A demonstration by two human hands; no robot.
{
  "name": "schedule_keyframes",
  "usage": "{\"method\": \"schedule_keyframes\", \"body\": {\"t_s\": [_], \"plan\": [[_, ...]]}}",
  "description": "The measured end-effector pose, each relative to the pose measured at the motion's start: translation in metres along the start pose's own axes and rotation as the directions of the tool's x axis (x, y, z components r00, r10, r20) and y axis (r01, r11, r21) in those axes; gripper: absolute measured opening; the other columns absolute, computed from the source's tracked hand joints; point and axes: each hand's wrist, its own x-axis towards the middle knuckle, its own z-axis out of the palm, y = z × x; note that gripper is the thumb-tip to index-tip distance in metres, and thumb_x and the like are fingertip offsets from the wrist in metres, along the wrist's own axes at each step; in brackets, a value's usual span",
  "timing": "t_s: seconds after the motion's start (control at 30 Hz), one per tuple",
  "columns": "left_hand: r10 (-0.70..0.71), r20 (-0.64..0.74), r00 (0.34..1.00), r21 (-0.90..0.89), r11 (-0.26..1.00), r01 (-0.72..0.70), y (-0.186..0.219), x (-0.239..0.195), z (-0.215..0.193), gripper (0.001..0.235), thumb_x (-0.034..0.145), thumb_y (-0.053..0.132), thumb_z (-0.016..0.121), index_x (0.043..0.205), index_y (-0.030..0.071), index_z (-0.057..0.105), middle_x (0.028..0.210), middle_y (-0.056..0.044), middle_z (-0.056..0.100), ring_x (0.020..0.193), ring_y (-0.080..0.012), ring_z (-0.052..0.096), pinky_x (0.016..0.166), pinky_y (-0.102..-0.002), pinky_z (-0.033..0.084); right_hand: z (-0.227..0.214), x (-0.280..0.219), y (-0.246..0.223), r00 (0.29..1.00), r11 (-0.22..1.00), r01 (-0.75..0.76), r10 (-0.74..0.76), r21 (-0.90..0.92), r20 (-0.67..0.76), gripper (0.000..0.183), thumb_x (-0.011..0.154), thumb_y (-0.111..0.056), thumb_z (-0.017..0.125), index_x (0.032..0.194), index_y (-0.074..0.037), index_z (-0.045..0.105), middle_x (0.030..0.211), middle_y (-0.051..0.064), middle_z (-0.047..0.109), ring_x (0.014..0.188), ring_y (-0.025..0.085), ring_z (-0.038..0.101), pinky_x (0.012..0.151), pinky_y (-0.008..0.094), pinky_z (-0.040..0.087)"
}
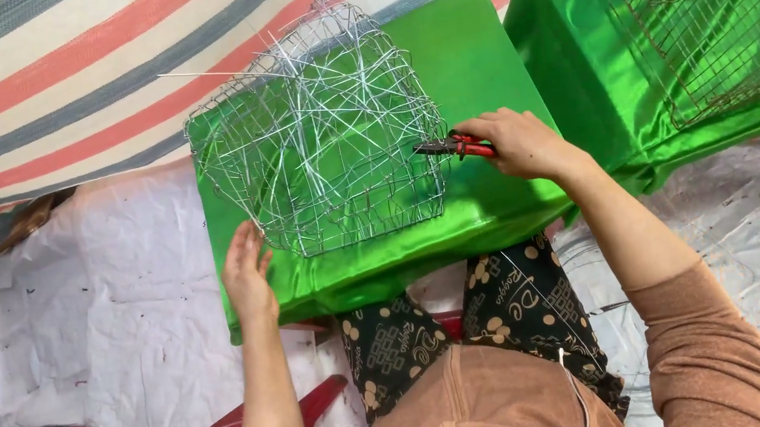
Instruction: The person sits at a green-covered table and assembles a wire mesh basket frame, twisting thin wire by hand to bind the mesh edges and using pliers to cut and tighten the wire ties while rotating the basket to work around its sides.
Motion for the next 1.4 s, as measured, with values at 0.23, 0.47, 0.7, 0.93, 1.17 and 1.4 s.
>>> {"method": "schedule_keyframes", "body": {"t_s": [0.23, 0.47, 0.7, 0.93, 1.17, 1.4], "plan": [[0.226, -0.003, 0.974, 0.125, 0.967, -0.224, -0.028, -0.025, 0.015, 0.066, 0.094, -0.012, 0.05, 0.156, 0.005, 0.036, 0.156, -0.022, 0.043, 0.145, -0.037, 0.037, 0.11, -0.044, 0.042, 0.001, -0.006, 0.0, 1.0, 0.999, 0.015, -0.014, 0.032, -0.014, 0.053, 0.09, -0.012, 0.058, 0.14, -0.029, 0.056, 0.114, 0.005, 0.068, 0.113, 0.033, 0.062, 0.091, 0.058, 0.051], [0.255, 0.077, 0.964, 0.069, 0.963, -0.26, -0.019, -0.023, 0.021, 0.052, 0.1, -0.001, 0.052, 0.151, 0.004, 0.043, 0.147, -0.021, 0.054, 0.136, -0.0306, 0.052, 0.111, -0.042, 0.043, -0.011, -0.015, -0.006, 0.998, 0.982, -0.067, 0.069, -0.176, 0.006, 0.055, 0.099, -0.008, 0.049, 0.146, -0.035, 0.046, 0.123, 0.0, 0.063, 0.113, 0.027, 0.055, 0.104, 0.066, 0.039], [0.234, 0.09, 0.968, 0.112, 0.964, -0.243, -0.02, -0.026, 0.029, 0.032, 0.104, 0.008, 0.053, 0.135, 0.007, 0.059, 0.134, -0.019, 0.064, 0.129, -0.0313, 0.058, 0.114, -0.048, 0.041, -0.011, -0.023, -0.018, 0.986, 0.958, -0.136, 0.106, -0.252, -0.13, 0.049, 0.105, -0.013, 0.044, 0.148, -0.037, 0.044, 0.122, 0.001, 0.06, 0.108, 0.025, 0.053, 0.101, 0.069, 0.036], [0.31, 0.057, 0.949, 0.15, 0.937, -0.315, -0.03, -0.015, 0.034, 0.022, 0.107, 0.018, 0.055, 0.124, 0.009, 0.066, 0.122, -0.014, 0.069, 0.123, -0.0255, 0.062, 0.114, -0.047, 0.04, -0.018, -0.021, -0.016, 0.99, 0.98, -0.125, 0.113, -0.156, -0.083, 0.041, 0.104, -0.015, 0.047, 0.14, -0.034, 0.053, 0.12, 0.002, 0.063, 0.106, 0.027, 0.056, 0.097, 0.069, 0.039], [0.413, 0.026, 0.911, 0.184, 0.893, -0.41, -0.041, -0.011, 0.036, 0.02, 0.108, 0.016, 0.055, 0.12, 0.006, 0.068, 0.115, -0.018, 0.07, 0.119, -0.0283, 0.064, 0.113, -0.047, 0.043, 0.007, -0.008, 0.0, 0.572, 0.847, -0.151, -0.344, -0.509, -0.744, 0.017, 0.099, -0.019, 0.063, 0.113, -0.028, 0.065, 0.096, 0.001, 0.055, 0.086, 0.022, 0.045, 0.088, 0.055, 0.036], [0.447, -0.169, 0.878, 0.218, 0.886, -0.409, -0.046, -0.025, 0.047, 0.064, 0.102, -0.007, 0.058, 0.156, 0.011, 0.029, 0.148, -0.025, 0.044, 0.138, -0.0372, 0.041, 0.116, -0.055, 0.035, 0.016, -0.014, 0.021, 0.319, 0.776, -0.292, -0.471, -0.558, -0.822, 0.024, 0.102, -0.051, 0.064, 0.113, -0.03, 0.068, 0.113, 0.002, 0.061, 0.093, 0.021, 0.047, 0.093, 0.057, 0.032]]}}
